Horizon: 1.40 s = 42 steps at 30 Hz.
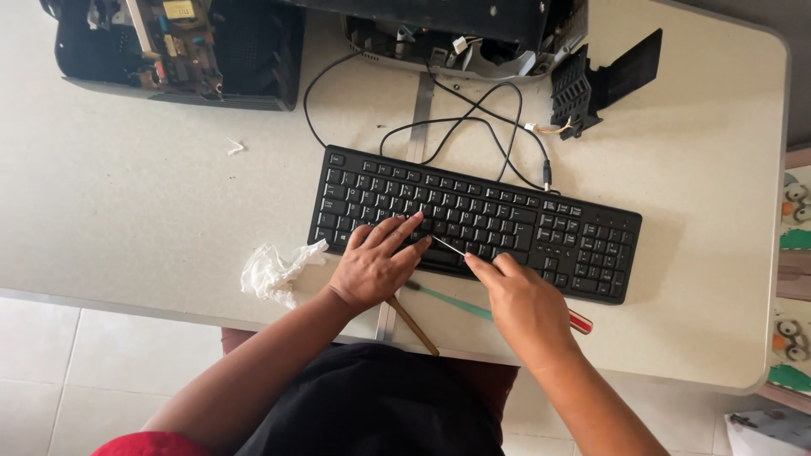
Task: Disassembling a computer keyboard by prying off the keys with a screwdriver
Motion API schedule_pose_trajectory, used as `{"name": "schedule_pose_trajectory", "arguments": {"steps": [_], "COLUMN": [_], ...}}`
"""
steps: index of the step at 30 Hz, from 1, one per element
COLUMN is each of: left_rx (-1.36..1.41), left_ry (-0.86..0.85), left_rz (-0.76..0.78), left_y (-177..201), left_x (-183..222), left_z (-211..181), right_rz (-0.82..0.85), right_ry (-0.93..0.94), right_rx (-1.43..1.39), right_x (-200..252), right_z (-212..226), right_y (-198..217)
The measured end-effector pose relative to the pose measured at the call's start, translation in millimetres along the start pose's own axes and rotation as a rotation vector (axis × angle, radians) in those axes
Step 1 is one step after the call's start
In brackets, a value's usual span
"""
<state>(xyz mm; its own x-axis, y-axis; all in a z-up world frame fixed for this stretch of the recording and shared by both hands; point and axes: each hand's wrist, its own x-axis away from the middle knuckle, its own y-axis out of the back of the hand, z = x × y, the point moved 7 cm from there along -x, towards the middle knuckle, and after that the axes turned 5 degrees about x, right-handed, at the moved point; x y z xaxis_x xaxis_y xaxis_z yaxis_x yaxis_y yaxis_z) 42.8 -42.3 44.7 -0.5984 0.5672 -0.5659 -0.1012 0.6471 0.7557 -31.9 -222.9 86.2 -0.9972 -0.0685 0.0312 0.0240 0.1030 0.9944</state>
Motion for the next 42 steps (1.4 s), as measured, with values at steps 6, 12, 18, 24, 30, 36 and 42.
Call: {"name": "schedule_pose_trajectory", "arguments": {"steps": [6,12,18,24,30,36,42], "left_rx": [0.012,0.017,-0.010,-0.007,-0.030,-0.035,-0.035], "left_ry": [0.013,0.012,0.013,0.003,-0.013,-0.020,-0.022], "left_rz": [-0.013,0.002,-0.007,0.012,0.016,0.031,0.026], "left_y": [0,0,3,2,0,0,0], "left_x": [1,0,1,0,1,2,2], "left_z": [1,1,-1,-1,-2,-3,-2], "right_rz": [0.075,0.261,0.405,0.355,0.298,0.405,0.707], "right_ry": [0.053,0.006,-0.098,-0.043,0.022,0.107,-0.022], "right_rx": [0.038,-0.082,-0.339,-0.141,-0.072,0.040,-0.205], "right_x": [-8,-33,-24,-21,-32,-50,-56], "right_z": [2,3,3,0,1,18,0], "right_y": [-2,26,-4,18,11,11,9]}}
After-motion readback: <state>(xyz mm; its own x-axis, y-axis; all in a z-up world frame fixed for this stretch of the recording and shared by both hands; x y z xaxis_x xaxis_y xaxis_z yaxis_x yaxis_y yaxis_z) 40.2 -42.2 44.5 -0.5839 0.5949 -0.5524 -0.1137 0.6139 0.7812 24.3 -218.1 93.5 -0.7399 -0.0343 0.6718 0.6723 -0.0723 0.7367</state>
